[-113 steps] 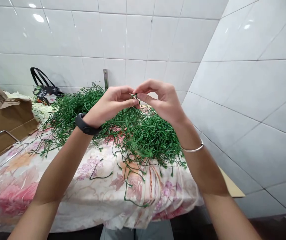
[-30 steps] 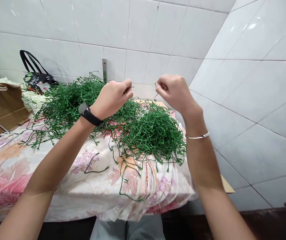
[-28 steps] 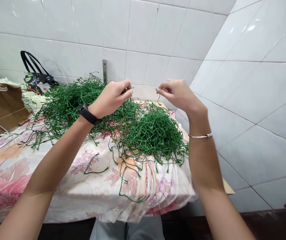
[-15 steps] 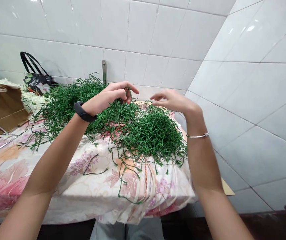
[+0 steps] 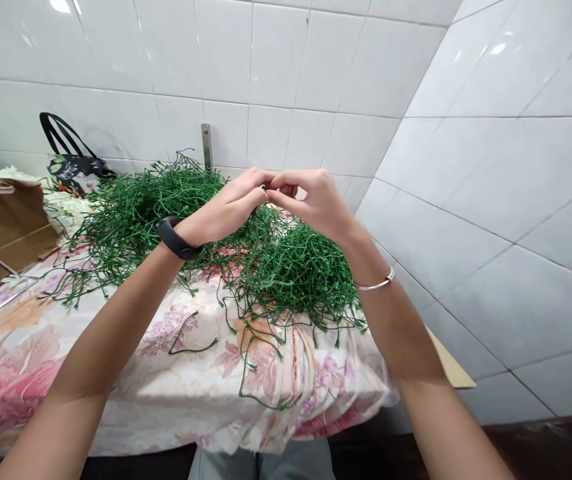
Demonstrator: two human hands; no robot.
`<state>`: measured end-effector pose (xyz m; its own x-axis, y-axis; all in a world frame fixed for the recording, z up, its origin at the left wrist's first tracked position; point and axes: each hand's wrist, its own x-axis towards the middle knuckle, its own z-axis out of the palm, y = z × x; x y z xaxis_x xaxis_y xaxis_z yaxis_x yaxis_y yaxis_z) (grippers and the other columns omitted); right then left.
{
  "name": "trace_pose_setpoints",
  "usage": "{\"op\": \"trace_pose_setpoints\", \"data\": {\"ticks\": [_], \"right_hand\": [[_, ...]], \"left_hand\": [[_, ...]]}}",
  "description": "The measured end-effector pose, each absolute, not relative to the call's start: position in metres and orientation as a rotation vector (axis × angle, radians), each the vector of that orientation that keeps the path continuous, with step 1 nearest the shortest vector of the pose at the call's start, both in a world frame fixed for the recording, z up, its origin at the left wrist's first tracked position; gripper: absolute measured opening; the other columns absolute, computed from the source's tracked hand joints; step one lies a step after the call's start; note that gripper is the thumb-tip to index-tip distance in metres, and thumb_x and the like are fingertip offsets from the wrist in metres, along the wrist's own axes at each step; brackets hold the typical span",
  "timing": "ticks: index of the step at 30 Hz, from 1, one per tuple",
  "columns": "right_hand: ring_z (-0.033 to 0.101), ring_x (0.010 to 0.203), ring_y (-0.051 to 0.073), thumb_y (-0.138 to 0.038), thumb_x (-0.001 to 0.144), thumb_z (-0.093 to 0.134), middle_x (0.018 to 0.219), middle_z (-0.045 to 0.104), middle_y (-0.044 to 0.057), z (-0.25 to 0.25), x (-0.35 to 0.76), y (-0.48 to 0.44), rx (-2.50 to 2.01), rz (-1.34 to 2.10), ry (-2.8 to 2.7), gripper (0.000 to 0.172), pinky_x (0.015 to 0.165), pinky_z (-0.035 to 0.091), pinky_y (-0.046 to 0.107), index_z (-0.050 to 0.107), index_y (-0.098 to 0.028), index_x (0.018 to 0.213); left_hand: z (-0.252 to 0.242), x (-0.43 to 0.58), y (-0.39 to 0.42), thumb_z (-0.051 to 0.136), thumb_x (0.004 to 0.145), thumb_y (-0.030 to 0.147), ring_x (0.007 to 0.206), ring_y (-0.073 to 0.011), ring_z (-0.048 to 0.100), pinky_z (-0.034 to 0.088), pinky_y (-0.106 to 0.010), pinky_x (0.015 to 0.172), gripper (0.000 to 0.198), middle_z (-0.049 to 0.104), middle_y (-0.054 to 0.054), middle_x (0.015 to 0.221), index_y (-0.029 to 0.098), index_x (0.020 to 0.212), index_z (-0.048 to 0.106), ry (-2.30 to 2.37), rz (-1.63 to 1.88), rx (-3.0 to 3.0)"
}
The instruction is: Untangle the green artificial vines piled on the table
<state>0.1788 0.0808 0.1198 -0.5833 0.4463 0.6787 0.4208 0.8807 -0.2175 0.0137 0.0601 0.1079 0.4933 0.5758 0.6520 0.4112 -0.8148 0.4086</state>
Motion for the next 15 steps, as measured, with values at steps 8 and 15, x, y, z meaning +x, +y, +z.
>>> {"op": "trace_pose_setpoints", "data": {"ticks": [8, 15], "right_hand": [[0.047, 0.081, 0.012, -0.02, 0.08, 0.047, 0.082, 0.052, 0.004, 0.1224, 0.1827, 0.0833, -0.613, -0.234, -2.196, 0.011, 0.073, 0.037, 0.027, 0.055, -0.016, 0.074], [0.048, 0.071, 0.009, -0.018, 0.084, 0.04, 0.076, 0.053, 0.002, 0.1219, 0.1825, 0.0861, -0.665, -0.048, -2.279, 0.01, 0.068, 0.037, 0.025, 0.05, -0.015, 0.083]], "left_hand": [[0.1033, 0.013, 0.0684, 0.043, 0.081, 0.02, 0.057, -0.0072, 0.046, 0.037, -0.021, 0.056, 0.031, 0.057, -0.001, 0.075, 0.012, 0.111, 0.043, 1.049, 1.317, 2.523], [0.107, 0.0108, 0.0684, 0.044, 0.083, 0.02, 0.05, -0.0067, 0.045, 0.034, -0.021, 0.054, 0.014, 0.053, 0.003, 0.055, 0.015, 0.082, 0.057, 1.149, 1.397, 2.62]]}}
